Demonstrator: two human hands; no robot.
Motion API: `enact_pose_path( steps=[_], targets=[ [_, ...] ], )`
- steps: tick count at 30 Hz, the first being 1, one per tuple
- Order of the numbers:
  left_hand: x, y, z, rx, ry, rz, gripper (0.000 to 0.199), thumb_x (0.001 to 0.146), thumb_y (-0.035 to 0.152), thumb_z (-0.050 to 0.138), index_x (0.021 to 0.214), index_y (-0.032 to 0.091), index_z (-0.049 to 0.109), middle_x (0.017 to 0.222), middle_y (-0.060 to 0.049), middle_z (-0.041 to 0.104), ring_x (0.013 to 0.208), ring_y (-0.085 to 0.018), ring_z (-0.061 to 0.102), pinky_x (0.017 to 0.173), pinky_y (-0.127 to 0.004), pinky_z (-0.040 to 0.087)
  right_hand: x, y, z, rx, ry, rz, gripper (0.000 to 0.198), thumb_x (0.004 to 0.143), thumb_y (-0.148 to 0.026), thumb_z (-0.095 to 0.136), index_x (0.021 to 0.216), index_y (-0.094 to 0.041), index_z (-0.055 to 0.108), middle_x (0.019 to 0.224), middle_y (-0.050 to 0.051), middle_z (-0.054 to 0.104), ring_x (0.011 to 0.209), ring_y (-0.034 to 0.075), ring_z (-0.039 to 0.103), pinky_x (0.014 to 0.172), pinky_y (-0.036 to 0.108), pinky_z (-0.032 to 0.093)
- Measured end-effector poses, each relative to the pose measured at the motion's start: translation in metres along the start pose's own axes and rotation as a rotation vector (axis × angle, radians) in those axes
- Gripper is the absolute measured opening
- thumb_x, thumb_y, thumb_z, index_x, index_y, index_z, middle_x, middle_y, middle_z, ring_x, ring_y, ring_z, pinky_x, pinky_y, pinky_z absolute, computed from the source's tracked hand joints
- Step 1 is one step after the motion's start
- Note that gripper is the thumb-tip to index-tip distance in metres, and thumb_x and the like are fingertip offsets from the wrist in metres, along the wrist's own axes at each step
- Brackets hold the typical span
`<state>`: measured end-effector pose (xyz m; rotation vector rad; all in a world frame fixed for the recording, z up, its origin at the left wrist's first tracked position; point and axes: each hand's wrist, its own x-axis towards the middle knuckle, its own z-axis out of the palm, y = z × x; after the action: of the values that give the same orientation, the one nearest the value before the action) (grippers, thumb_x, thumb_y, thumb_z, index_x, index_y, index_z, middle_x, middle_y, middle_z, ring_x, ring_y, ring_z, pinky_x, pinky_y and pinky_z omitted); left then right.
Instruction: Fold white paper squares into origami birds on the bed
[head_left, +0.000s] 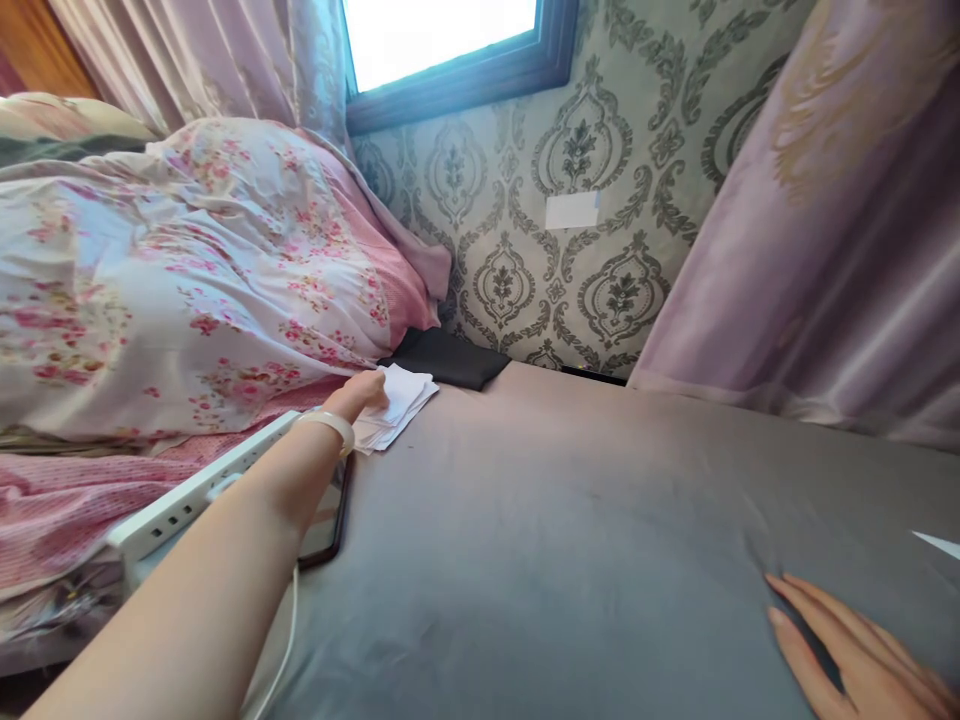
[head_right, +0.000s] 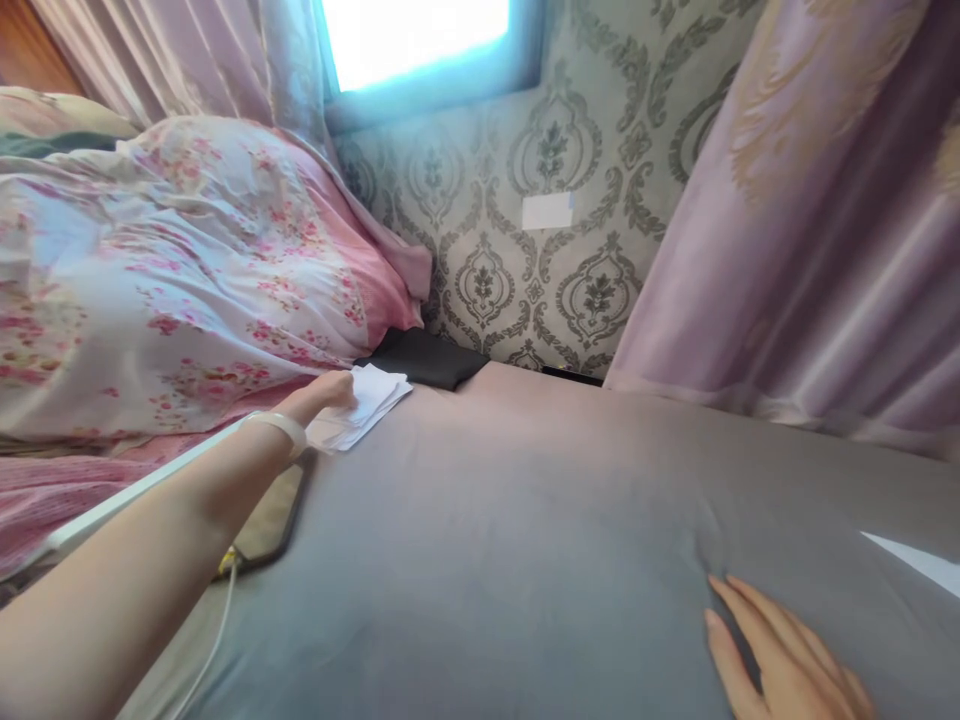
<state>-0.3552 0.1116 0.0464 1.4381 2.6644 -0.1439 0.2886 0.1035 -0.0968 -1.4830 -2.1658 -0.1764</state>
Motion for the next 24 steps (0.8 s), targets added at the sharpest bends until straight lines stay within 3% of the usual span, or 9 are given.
enact_pose_path(
  steps=[3,12,20,24],
  targets=[
    [0.003,0.001,0.001,0.026,0.001,-0.006,0.035,0.090,0.032,0.059,0.121,0.016,0.056,0.121,-0.009,0.058,0.104,-0.023,0.060,0.085,-0.042,0.053,-0.001,-0.007,-0.008,-0.035,-0.059,0.024,0.052,0.088,-0.053,0.037,0.117,-0.018,0.064,0.122,0.011,0.065,0.111,0.032,0.060,0.089,0.050,0.050],
    [0.003,-0.003,0.007,-0.082,0.041,-0.038,0.035,0.091,0.032,0.059,0.121,0.016,0.056,0.121,-0.010,0.058,0.104,-0.023,0.060,0.086,-0.042,0.053,-0.003,-0.026,-0.025,-0.031,-0.057,0.001,0.053,0.088,-0.049,0.036,0.117,-0.014,0.063,0.123,0.014,0.063,0.112,0.033,0.059,0.094,0.052,0.047],
    [-0.031,-0.021,0.020,-0.481,0.204,-0.116,0.034,0.090,0.034,0.059,0.119,0.015,0.057,0.120,-0.008,0.059,0.103,-0.024,0.061,0.085,-0.042,0.053,-0.002,-0.027,-0.024,-0.005,-0.024,0.011,0.054,0.087,-0.051,0.036,0.114,-0.013,0.065,0.119,0.014,0.065,0.111,0.033,0.059,0.093,0.051,0.048],
    [-0.051,-0.013,0.009,-0.756,0.364,-0.115,0.030,0.085,0.033,0.060,0.102,0.008,0.064,0.098,-0.011,0.066,0.099,-0.027,0.060,0.078,-0.033,0.050,-0.002,-0.026,-0.019,-0.005,0.012,-0.010,0.054,0.088,-0.050,0.036,0.114,-0.013,0.065,0.119,0.015,0.065,0.111,0.033,0.059,0.092,0.051,0.048]
  ],
)
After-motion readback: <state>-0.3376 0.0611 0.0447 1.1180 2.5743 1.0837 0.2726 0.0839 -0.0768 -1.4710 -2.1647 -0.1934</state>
